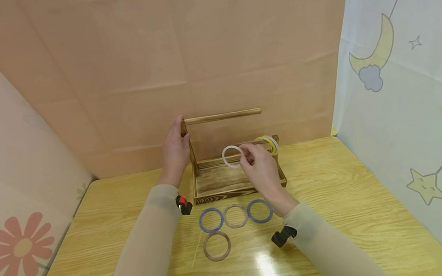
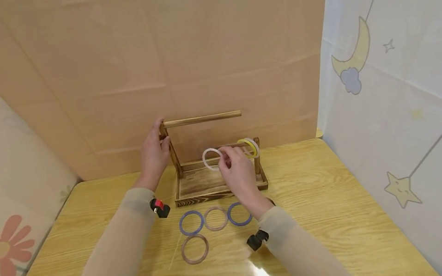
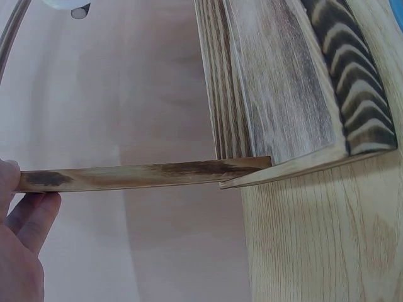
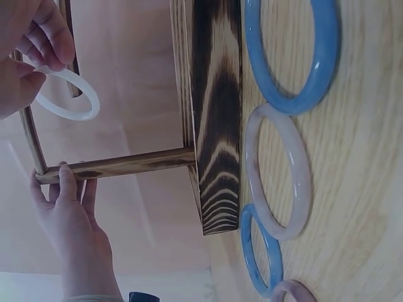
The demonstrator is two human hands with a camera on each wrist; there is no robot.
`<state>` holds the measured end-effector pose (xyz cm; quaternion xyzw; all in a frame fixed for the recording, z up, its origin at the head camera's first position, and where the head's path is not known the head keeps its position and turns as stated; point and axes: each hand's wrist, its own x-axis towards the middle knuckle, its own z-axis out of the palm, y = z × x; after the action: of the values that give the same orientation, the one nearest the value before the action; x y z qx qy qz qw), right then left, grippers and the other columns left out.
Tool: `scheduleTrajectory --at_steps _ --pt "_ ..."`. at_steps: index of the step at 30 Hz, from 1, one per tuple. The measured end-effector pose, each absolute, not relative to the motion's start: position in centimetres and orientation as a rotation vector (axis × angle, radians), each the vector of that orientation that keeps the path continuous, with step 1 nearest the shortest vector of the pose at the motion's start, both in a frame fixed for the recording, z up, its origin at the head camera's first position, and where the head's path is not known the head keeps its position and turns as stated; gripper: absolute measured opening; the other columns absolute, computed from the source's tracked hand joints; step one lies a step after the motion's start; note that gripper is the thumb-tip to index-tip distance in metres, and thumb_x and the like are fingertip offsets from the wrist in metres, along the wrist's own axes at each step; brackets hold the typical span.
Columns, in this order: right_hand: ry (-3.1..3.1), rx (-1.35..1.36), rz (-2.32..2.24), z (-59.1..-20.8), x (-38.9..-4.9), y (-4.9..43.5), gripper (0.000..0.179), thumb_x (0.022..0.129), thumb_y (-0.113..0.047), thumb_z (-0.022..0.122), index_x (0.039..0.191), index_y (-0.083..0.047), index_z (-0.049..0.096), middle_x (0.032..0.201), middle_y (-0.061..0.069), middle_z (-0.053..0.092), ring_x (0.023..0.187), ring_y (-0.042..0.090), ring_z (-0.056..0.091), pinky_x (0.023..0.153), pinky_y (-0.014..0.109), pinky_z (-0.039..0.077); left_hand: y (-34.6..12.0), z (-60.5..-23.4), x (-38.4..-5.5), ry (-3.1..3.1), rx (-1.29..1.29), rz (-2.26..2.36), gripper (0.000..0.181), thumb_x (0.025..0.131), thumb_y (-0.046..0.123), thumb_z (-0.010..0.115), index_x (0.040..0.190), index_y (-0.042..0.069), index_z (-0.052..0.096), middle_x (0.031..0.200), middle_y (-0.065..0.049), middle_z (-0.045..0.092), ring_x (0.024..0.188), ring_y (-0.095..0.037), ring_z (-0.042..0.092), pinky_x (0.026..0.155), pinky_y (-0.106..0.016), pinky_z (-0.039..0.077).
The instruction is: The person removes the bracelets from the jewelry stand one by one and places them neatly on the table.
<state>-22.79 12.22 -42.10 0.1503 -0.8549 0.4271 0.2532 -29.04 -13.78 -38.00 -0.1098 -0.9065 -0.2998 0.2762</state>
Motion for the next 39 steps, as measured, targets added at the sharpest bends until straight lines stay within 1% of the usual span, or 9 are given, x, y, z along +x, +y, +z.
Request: scheduleTrajectory --at_steps 7,16,23,29,34,39 --pt "-2.387 0.411 1.188 -42.2 -22.0 12.7 0.023 0.105 -0.007 0.068 0.126 -0.006 0.077 0.102 0.006 0.069 0.084 0.019 0.070 0.073 0.037 0.061 -13.8 -37.8 -29.2 -2.443 -0.292 -0.822 0.063 0.112 0.003 0.063 0.169 0.012 0.037 0.157 -0.022 0.058 0.122 -0.043 0.068 0.107 -0.057 0.055" --pt "-2.427 0.442 1.222 -42.3 -20.7 13.4 0.025 0.106 -0.009 0.067 0.128 -0.006 0.076 0.104 0.006 0.070 0.085 0.018 0.071 0.073 0.036 0.061 -14.1 -37.8 -29.5 -2.430 -0.299 -0.825 0.063 0.111 0.002 0.064 0.168 0.011 0.038 0.152 -0.023 0.061 0.121 -0.044 0.068 0.105 -0.058 0.056" --pt "-2.476 0.445 1.228 -42.3 -19.7 13.8 0.024 0.105 -0.010 0.068 0.127 -0.007 0.078 0.100 0.003 0.069 0.081 0.015 0.067 0.068 0.033 0.058 -14.2 -37.9 -29.6 -2.420 -0.306 -0.805 0.063 0.111 0.002 0.065 0.168 0.011 0.039 0.142 -0.023 0.065 0.116 -0.043 0.070 0.099 -0.058 0.058" --pt "-2.520 0.478 1.228 -42.5 -18.9 14.1 0.025 0.105 -0.009 0.068 0.127 -0.007 0.078 0.097 0.001 0.071 0.078 0.012 0.066 0.067 0.031 0.058 -14.3 -37.8 -29.6 -2.425 -0.303 -0.797 0.063 0.111 0.003 0.064 0.168 0.012 0.038 0.139 -0.023 0.066 0.113 -0.043 0.070 0.096 -0.058 0.059" --pt "-2.565 0.493 1.275 -42.9 -18.1 14.1 0.026 0.104 -0.008 0.069 0.128 -0.008 0.078 0.098 -0.001 0.071 0.081 0.012 0.067 0.070 0.032 0.058 -14.3 -37.6 -29.6 -2.439 -0.305 -0.791 0.063 0.112 0.003 0.064 0.168 0.012 0.037 0.139 -0.023 0.066 0.113 -0.043 0.070 0.097 -0.058 0.059" --pt "-2.628 0.499 1.289 -43.5 -17.4 14.3 0.025 0.104 -0.008 0.068 0.127 -0.009 0.078 0.098 -0.002 0.070 0.083 0.012 0.067 0.070 0.033 0.057 -14.4 -37.7 -29.7 -2.443 -0.305 -0.792 0.064 0.112 0.003 0.064 0.169 0.012 0.037 0.140 -0.023 0.066 0.114 -0.043 0.070 0.098 -0.058 0.058"
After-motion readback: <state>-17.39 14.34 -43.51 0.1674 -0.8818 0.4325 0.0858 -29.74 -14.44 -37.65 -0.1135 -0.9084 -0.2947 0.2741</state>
